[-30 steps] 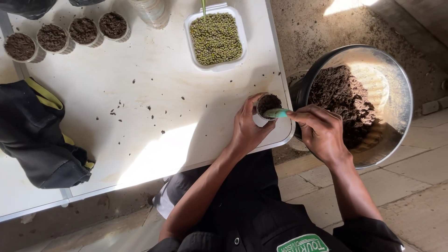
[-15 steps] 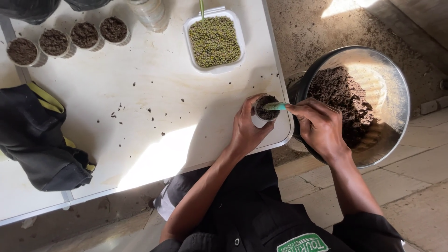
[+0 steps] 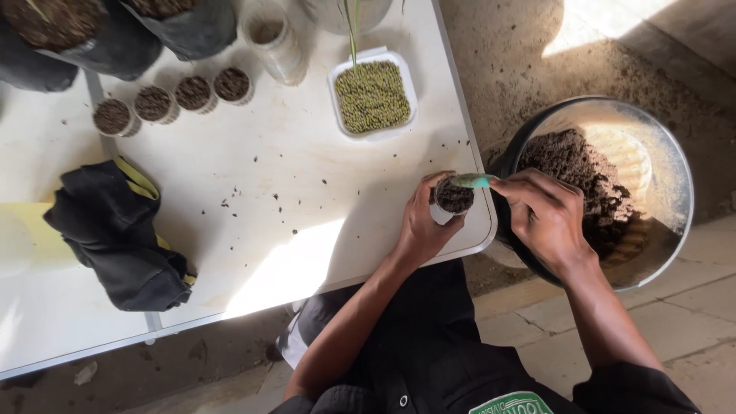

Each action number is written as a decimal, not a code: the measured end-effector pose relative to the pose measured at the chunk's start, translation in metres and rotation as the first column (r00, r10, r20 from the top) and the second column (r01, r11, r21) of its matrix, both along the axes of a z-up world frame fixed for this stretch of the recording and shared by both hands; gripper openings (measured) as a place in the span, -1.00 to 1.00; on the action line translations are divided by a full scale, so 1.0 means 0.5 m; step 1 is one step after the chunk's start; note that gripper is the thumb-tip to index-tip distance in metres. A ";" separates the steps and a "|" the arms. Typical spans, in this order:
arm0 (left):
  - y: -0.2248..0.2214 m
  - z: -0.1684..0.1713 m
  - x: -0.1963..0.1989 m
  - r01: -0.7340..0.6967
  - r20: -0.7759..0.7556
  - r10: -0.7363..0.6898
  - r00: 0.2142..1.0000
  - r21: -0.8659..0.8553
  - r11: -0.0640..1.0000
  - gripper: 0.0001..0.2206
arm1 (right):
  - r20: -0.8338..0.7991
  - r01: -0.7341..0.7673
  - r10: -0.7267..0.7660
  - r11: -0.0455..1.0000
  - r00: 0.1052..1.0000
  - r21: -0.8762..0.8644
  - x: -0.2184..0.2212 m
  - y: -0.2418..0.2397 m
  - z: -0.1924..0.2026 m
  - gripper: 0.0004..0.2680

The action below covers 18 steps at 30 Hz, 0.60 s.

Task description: Filling small plastic cups with soil using a scoop and planting mung bean seeds.

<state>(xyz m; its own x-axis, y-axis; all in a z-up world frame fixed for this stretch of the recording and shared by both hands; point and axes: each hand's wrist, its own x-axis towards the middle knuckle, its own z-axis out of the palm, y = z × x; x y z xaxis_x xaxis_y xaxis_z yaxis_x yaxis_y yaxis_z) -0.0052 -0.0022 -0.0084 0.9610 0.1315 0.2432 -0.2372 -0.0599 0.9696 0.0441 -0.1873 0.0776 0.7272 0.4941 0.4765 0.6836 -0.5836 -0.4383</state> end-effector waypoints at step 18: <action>0.107 0.042 -0.055 -0.310 0.057 0.305 0.951 0.122 0.943 -0.40 | -0.266 0.380 -0.790 0.522 0.553 -0.763 0.004 -0.131 0.036 -0.78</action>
<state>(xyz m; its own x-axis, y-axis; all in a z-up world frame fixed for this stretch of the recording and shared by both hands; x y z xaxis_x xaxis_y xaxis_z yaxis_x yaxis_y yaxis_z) -0.0329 0.0511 0.0127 0.8686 0.3849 0.3120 -0.2230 -0.2585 0.9399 0.0460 -0.2528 0.0956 0.9430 -0.1634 -0.2899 -0.1690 -0.9856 0.0059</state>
